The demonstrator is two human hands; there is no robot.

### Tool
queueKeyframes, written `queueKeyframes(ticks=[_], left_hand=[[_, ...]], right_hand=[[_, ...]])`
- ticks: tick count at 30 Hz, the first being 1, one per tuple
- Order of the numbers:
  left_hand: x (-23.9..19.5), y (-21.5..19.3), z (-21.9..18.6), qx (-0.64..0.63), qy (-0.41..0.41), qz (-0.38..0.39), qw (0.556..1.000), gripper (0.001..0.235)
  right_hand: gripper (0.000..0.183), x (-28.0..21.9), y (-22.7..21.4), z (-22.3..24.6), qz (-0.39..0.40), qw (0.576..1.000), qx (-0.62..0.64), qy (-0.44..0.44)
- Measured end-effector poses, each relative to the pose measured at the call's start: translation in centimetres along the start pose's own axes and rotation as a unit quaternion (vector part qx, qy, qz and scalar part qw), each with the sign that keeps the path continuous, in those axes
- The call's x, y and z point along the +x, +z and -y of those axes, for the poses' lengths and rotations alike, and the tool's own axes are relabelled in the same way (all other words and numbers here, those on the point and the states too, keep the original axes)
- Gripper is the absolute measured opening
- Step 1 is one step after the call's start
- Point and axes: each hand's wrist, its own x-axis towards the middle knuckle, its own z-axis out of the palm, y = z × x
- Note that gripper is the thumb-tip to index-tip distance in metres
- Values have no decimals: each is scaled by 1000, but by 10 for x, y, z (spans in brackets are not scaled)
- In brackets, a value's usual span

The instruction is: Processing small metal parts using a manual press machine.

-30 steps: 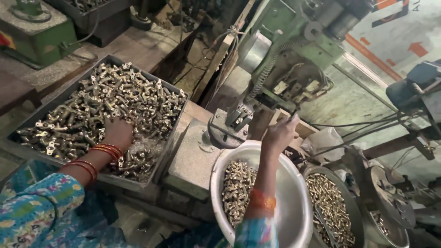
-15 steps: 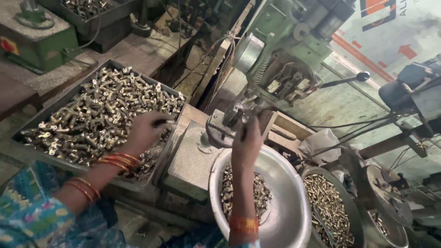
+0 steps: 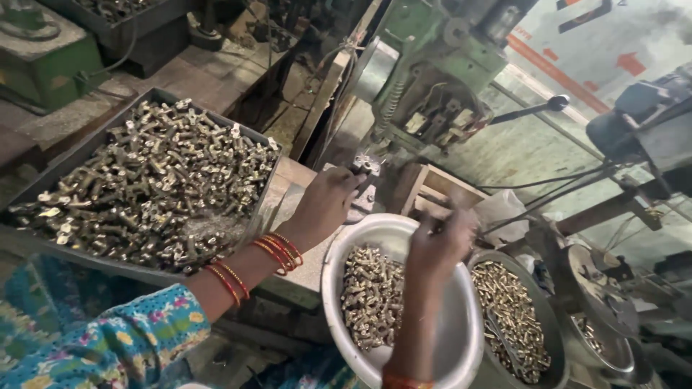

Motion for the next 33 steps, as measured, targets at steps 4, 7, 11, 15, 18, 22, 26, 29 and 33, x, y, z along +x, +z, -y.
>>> queueKeyframes(ticks=[4, 7, 11, 15, 18, 22, 26, 29, 33], left_hand=[[-12, -36, -13, -89, -56, 20, 994, 39], [-38, -51, -1, -101, -100, 38, 989, 36], [-90, -73, 97, -15, -155, 32, 987, 40], [-138, -111, 194, 169, -237, 208, 934, 52], [-156, -103, 237, 263, -226, 293, 891, 40], [-167, -82, 240, 380, -133, 287, 869, 18], [-183, -54, 261, 344, -192, 263, 881, 12], [-182, -59, 250, 360, -223, 290, 858, 6], [-161, -81, 220, 186, -335, 205, 901, 15]], right_hand=[[45, 123, -18, -18, -263, 931, -92, -236], [30, 208, -32, 8, -150, 943, 41, -295], [24, 177, -58, 40, -21, 974, -39, -220], [26, 96, -48, 9, 10, 985, -70, -157], [28, 46, -14, 24, 68, 996, 40, 28], [26, 29, 66, -30, -28, 997, 77, -4], [21, 54, 119, -75, -65, 997, 13, -44], [20, 58, 127, -81, -62, 996, 4, -59], [18, 21, 80, -28, -30, 979, 197, 51]])
